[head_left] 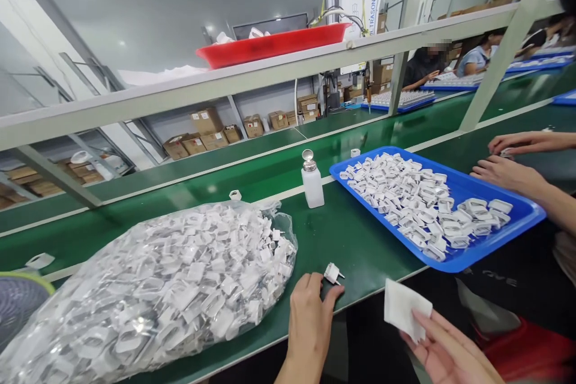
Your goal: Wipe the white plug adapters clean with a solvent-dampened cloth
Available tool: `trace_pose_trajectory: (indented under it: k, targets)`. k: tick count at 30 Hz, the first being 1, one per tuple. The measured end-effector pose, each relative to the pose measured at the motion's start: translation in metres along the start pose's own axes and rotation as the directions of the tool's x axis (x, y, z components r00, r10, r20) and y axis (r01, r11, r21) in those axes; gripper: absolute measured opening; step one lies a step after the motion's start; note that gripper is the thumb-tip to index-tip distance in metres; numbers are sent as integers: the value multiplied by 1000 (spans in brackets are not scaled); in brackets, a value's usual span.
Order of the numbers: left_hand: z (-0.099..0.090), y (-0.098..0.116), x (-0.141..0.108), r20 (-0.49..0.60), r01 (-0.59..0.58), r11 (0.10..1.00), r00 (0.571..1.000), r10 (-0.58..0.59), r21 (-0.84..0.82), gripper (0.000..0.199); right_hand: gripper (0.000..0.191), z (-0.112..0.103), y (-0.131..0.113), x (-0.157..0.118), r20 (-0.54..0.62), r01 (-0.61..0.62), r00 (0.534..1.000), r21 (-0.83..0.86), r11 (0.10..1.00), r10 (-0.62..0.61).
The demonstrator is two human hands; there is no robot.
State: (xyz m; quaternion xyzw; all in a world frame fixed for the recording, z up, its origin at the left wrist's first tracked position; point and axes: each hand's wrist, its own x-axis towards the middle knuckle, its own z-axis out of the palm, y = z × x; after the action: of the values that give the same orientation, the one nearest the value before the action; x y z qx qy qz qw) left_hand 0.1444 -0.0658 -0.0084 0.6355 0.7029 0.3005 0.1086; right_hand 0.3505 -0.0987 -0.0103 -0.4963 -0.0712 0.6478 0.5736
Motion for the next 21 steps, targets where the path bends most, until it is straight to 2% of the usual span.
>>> trace_pose_trajectory:
  k: [3,5,6,8,10,11,13,15,17,21]
  targets:
    - [-21,-7,1,134,73,992,989,-59,-107,33,56,20,-7,1,46,138,990,-95,986,-134]
    - [-32,-13,8,235,67,975,972,-16,-211,55,61,30,-5,8,56,238,971,-282,929,-232]
    - [-35,-15,13,280,38,966,959,37,-257,64,61,34,-2,13,53,292,954,-411,864,-297]
    - [-35,-20,25,343,-54,940,923,176,-337,76,56,41,6,26,122,426,876,-652,628,-467]
    - [-29,-23,38,342,-173,899,882,324,-403,72,46,49,15,36,327,585,741,-743,324,-587]
    - [-24,-24,43,324,-226,879,867,378,-420,65,43,54,20,40,452,660,670,-725,194,-589]
    - [-15,-25,48,283,-291,864,860,424,-410,45,40,64,29,44,641,768,562,-640,41,-522]
    - [-7,-26,48,249,-298,882,882,401,-365,30,42,72,39,45,728,811,521,-585,-9,-447]
    - [-3,-27,45,232,-269,897,903,362,-352,27,43,74,50,45,746,815,508,-578,-39,-430]
    - [-4,-30,40,249,-180,879,917,313,-442,48,46,63,73,42,753,827,458,-556,-85,-472]
